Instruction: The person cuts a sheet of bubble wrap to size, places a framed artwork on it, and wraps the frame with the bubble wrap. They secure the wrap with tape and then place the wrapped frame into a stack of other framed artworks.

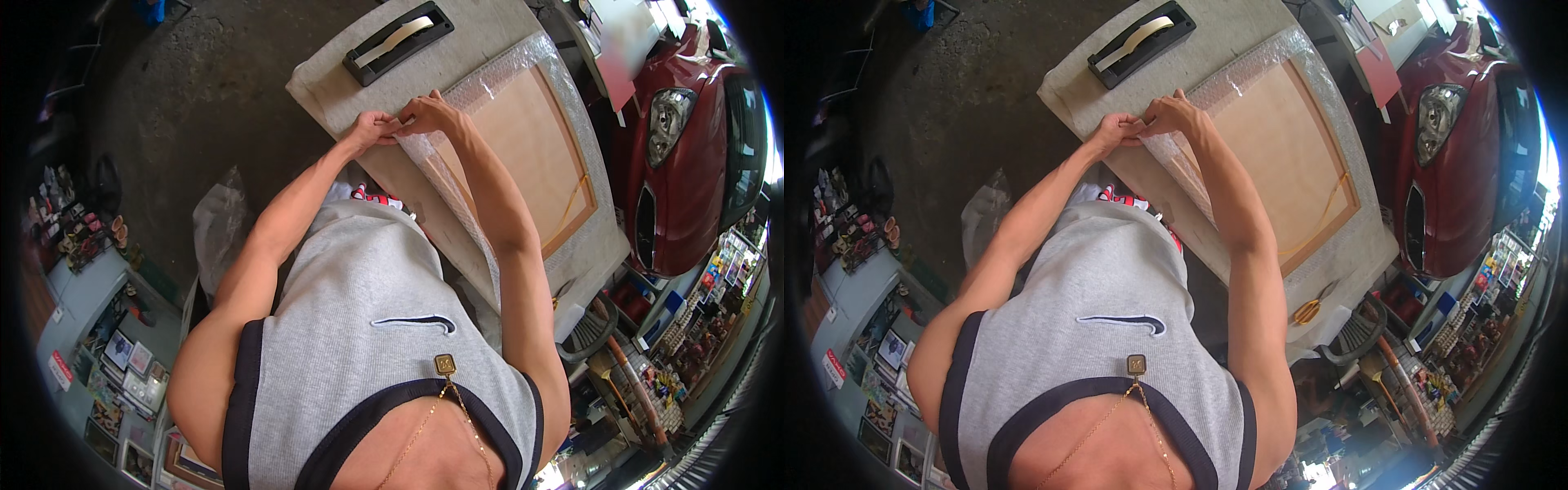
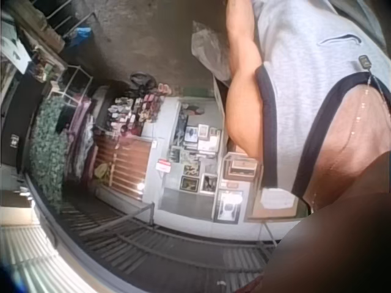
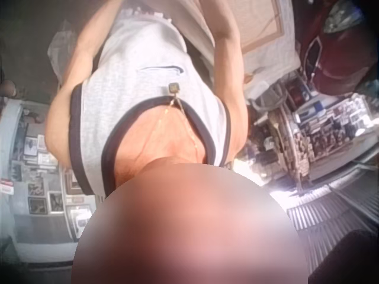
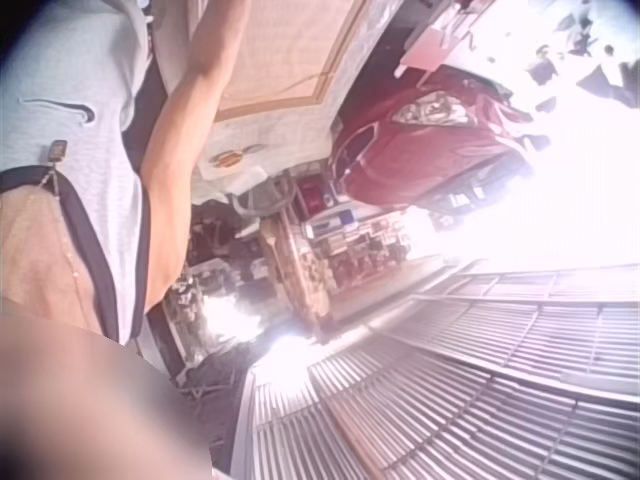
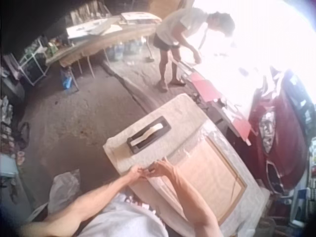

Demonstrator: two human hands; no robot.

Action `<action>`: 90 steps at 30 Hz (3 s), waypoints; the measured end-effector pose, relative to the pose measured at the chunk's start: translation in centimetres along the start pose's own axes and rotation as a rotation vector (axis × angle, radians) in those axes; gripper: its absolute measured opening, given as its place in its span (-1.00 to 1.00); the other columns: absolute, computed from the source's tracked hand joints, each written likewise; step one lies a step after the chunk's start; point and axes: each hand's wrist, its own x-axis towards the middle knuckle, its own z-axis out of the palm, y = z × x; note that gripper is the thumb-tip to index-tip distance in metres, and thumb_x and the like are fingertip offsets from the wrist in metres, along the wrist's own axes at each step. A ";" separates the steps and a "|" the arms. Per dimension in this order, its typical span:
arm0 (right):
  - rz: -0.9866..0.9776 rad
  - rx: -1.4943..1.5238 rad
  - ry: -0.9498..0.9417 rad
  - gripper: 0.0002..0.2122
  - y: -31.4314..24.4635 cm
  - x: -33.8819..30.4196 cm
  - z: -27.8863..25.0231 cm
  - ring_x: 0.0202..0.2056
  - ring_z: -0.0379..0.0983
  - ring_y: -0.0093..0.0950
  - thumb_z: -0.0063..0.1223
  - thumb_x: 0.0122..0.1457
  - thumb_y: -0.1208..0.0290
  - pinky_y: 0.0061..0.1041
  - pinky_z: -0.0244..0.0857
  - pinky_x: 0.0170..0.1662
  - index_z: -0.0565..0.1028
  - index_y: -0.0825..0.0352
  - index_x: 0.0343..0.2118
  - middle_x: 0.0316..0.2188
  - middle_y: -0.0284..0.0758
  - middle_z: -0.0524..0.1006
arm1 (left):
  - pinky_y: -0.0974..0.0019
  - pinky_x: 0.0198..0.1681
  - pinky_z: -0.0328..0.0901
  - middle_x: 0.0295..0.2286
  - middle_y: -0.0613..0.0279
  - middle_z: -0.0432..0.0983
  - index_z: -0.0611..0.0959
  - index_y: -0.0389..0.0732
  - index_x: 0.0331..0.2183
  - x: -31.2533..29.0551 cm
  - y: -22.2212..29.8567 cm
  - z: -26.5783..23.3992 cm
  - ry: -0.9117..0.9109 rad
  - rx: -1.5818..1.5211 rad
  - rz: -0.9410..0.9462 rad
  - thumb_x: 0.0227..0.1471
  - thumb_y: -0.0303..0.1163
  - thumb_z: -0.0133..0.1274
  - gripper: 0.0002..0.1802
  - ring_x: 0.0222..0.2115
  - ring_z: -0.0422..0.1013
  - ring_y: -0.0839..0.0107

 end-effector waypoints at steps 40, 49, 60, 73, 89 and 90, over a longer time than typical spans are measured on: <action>-0.085 0.031 0.096 -0.77 -0.8 -1.2 0.3 -0.26 0.42 -0.44 0.08 -0.05 0.04 -0.29 -0.08 -0.08 0.61 0.02 -0.41 -0.42 -0.50 0.59 | 0.34 -0.48 0.33 -0.66 0.20 0.47 0.63 -0.24 -0.36 -1.4 3.7 -1.0 0.157 0.837 -0.172 -0.10 -0.37 0.14 -0.79 -0.50 0.46 0.45; 0.203 -0.211 0.302 -0.80 -4.5 -0.3 0.9 -0.17 0.41 -0.43 0.10 -0.11 0.17 -0.23 0.03 -0.03 0.60 0.14 -0.46 -0.38 -0.36 0.54 | 0.21 -0.11 0.26 -0.21 -0.03 0.41 0.33 -0.22 0.01 -0.6 7.6 -5.3 0.727 0.996 0.844 -0.44 -0.08 0.41 -0.03 -0.21 0.39 0.12; 0.734 0.905 1.410 -0.77 -0.5 -16.0 15.4 -0.42 0.52 -0.41 0.16 -0.02 0.18 -0.47 0.37 -0.35 0.60 0.24 -0.43 -0.48 -0.27 0.58 | 0.19 -0.25 0.31 -0.34 0.11 0.42 0.38 -0.19 -0.22 3.0 11.0 -4.6 0.529 0.937 0.805 -0.58 -0.03 0.47 -0.12 -0.35 0.40 0.17; 2.037 0.793 1.348 -0.53 6.3 -38.6 44.5 -0.28 0.47 -0.20 0.17 -0.08 0.03 -0.36 0.31 -0.19 0.51 0.34 -0.22 -0.32 -0.12 0.54 | 0.34 -0.24 0.38 -0.33 0.08 0.46 0.44 -0.43 -0.22 -2.1 8.5 12.5 0.350 0.559 0.779 -0.57 -0.42 0.48 -0.22 -0.36 0.42 0.36; 0.993 1.156 1.875 -0.76 4.6 -38.6 43.4 -0.57 0.31 -0.62 0.11 0.06 0.28 -0.55 0.23 -0.45 0.55 0.39 -0.36 -0.64 -0.38 0.46 | 0.05 0.06 0.10 -0.08 -0.19 0.22 0.15 -0.35 0.01 -2.0 -10.3 31.0 0.575 1.178 0.818 -0.41 0.00 0.36 0.07 -0.01 0.18 -0.04; 0.989 1.174 1.841 -0.76 4.4 -38.6 42.9 -0.57 0.29 -0.63 0.11 0.07 0.28 -0.56 0.22 -0.46 0.55 0.39 -0.35 -0.65 -0.39 0.45 | 0.06 0.07 0.08 -0.07 -0.15 0.21 0.19 -0.33 0.00 -3.2 -10.8 31.2 0.521 1.185 0.968 -0.37 -0.04 0.34 0.01 0.01 0.16 -0.01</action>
